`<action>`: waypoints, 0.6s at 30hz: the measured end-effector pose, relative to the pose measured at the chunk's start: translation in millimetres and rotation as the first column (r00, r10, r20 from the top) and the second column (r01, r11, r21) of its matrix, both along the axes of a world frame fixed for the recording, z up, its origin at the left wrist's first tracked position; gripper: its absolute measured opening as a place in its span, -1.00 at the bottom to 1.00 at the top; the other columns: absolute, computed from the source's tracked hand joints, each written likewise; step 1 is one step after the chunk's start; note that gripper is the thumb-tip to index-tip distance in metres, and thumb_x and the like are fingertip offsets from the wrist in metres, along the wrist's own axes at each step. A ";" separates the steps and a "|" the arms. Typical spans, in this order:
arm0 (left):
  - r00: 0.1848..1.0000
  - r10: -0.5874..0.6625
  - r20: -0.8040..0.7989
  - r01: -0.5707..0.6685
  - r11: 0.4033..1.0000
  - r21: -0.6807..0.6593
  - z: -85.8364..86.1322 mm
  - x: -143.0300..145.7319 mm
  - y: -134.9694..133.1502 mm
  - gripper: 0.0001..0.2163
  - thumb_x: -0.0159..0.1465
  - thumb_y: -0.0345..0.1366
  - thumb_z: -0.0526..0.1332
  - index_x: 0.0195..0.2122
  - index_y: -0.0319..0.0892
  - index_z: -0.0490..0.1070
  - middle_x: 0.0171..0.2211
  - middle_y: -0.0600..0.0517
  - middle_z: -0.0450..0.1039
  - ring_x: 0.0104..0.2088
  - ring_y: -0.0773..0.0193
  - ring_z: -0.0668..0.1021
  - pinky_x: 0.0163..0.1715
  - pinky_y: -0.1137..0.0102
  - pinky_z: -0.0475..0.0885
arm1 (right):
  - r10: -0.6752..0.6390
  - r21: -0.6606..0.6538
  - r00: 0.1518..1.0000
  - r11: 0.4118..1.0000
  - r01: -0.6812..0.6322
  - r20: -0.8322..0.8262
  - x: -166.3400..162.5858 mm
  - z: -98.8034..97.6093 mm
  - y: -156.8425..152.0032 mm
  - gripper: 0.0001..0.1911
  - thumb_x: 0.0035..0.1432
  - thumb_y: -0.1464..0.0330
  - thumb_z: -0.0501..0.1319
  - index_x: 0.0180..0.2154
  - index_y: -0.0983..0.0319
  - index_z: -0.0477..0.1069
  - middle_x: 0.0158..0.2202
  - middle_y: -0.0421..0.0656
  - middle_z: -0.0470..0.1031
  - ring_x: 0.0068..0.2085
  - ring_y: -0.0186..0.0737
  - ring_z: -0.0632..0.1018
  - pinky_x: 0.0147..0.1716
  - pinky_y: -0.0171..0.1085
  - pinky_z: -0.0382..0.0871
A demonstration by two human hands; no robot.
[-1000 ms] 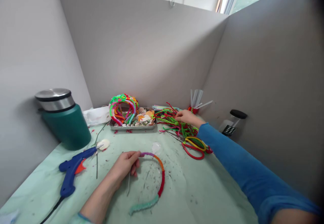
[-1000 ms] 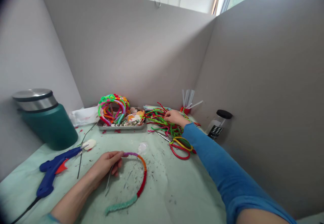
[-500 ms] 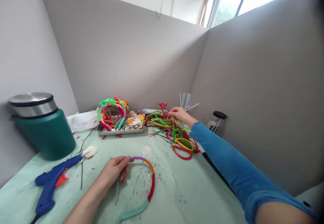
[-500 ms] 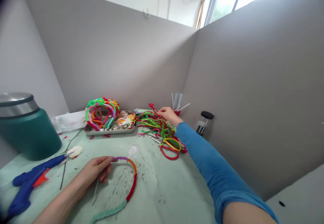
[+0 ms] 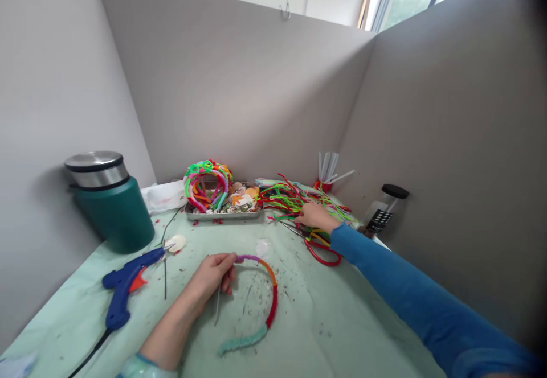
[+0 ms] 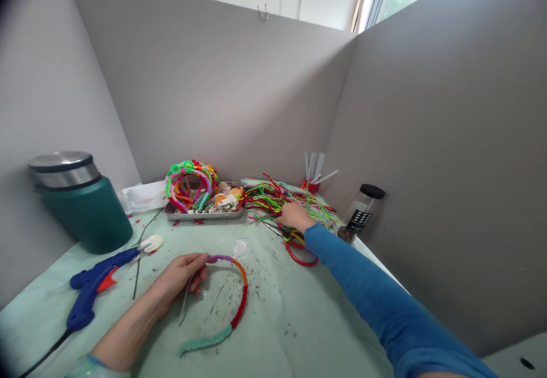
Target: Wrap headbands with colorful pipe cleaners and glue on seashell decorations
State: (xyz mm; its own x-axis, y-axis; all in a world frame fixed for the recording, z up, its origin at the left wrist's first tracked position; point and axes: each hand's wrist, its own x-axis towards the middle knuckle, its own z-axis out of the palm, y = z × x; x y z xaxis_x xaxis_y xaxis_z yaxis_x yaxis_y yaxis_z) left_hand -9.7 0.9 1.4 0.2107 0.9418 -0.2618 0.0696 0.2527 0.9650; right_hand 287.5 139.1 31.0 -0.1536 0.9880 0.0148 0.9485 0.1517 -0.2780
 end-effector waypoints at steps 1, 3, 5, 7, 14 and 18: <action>1.000 -0.003 0.008 0.003 1.000 0.000 -0.7 -0.6 0.3 -0.61 0.05 0.04 0.17 -0.66 -0.21 0.29 -0.83 0.18 0.14 -0.77 0.44 0.24 -0.64 0.46 0.28 | -0.018 0.012 1.000 1.000 0.018 -0.021 -1.3 -3.5 -2.5 -0.79 -0.10 0.28 0.27 -0.62 0.28 0.39 -0.54 -0.02 0.44 -0.38 -0.12 0.48 -0.49 -0.33 0.21; 1.000 -0.011 0.015 0.011 1.000 0.002 -1.7 -1.6 0.7 -0.61 0.05 0.04 0.17 -0.66 -0.21 0.29 -0.82 0.18 0.15 -0.76 0.45 0.24 -0.64 0.46 0.28 | -0.046 0.034 0.994 0.998 0.050 -0.097 -3.4 -5.7 -7.7 -0.78 -0.05 0.26 0.22 -0.58 0.28 0.39 -0.53 -0.06 0.45 -0.41 -0.17 0.46 -0.51 -0.34 0.19; 1.000 -0.015 0.003 0.015 1.000 0.006 -2.1 -1.6 0.8 -0.62 0.05 0.03 0.17 -0.66 -0.21 0.29 -0.82 0.18 0.16 -0.76 0.45 0.24 -0.64 0.46 0.29 | -0.031 0.029 0.981 0.999 0.037 -0.190 -5.0 -1.1 -13.4 -0.72 0.02 0.20 0.15 -0.53 0.28 0.39 -0.54 -0.12 0.44 -0.46 -0.25 0.44 -0.55 -0.37 0.17; 1.000 -0.013 -0.025 0.013 1.000 0.015 -2.6 -0.3 0.7 -0.63 0.06 0.02 0.16 -0.65 -0.20 0.29 -0.82 0.18 0.16 -0.76 0.43 0.25 -0.64 0.46 0.28 | -0.006 0.012 0.956 1.000 0.010 -0.294 -6.7 8.8 -19.4 -0.65 0.10 0.15 0.05 -0.49 0.28 0.38 -0.55 -0.16 0.43 -0.52 -0.32 0.40 -0.60 -0.40 0.14; 0.954 0.097 -0.284 -0.037 0.977 0.209 -9.2 3.5 1.5 -0.65 0.11 0.00 0.10 -0.63 -0.18 0.33 -0.85 0.18 0.16 -0.78 0.33 0.34 -0.65 0.45 0.22 | 0.084 -0.032 0.812 0.992 -0.126 -0.578 -19.7 43.8 -40.6 -0.58 0.15 0.07 -0.03 -0.44 0.28 0.30 -0.42 -0.11 0.49 -0.57 -0.43 0.36 -0.67 -0.46 0.11; 0.893 0.228 -0.387 -0.037 0.895 0.444 -5.0 -0.2 2.0 -0.74 0.08 -0.08 0.17 -0.50 -0.15 0.51 -0.59 0.04 0.48 -0.53 0.20 0.50 -0.48 0.42 0.31 | 0.110 -0.050 0.603 0.969 -0.243 -0.790 -41.2 40.6 -58.3 -0.63 0.11 0.07 0.05 -0.45 0.26 0.26 -0.43 -0.15 0.46 -0.62 -0.47 0.29 -0.69 -0.48 0.09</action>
State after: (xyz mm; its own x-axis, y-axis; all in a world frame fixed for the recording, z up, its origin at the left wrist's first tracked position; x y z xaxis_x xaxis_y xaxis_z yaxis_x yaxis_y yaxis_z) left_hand -9.9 2.9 -3.6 0.0363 0.9915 0.1247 0.4851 -0.1266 0.8652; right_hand 246.2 80.8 71.6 -0.3212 0.9435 0.0811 0.3236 0.1898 -0.9270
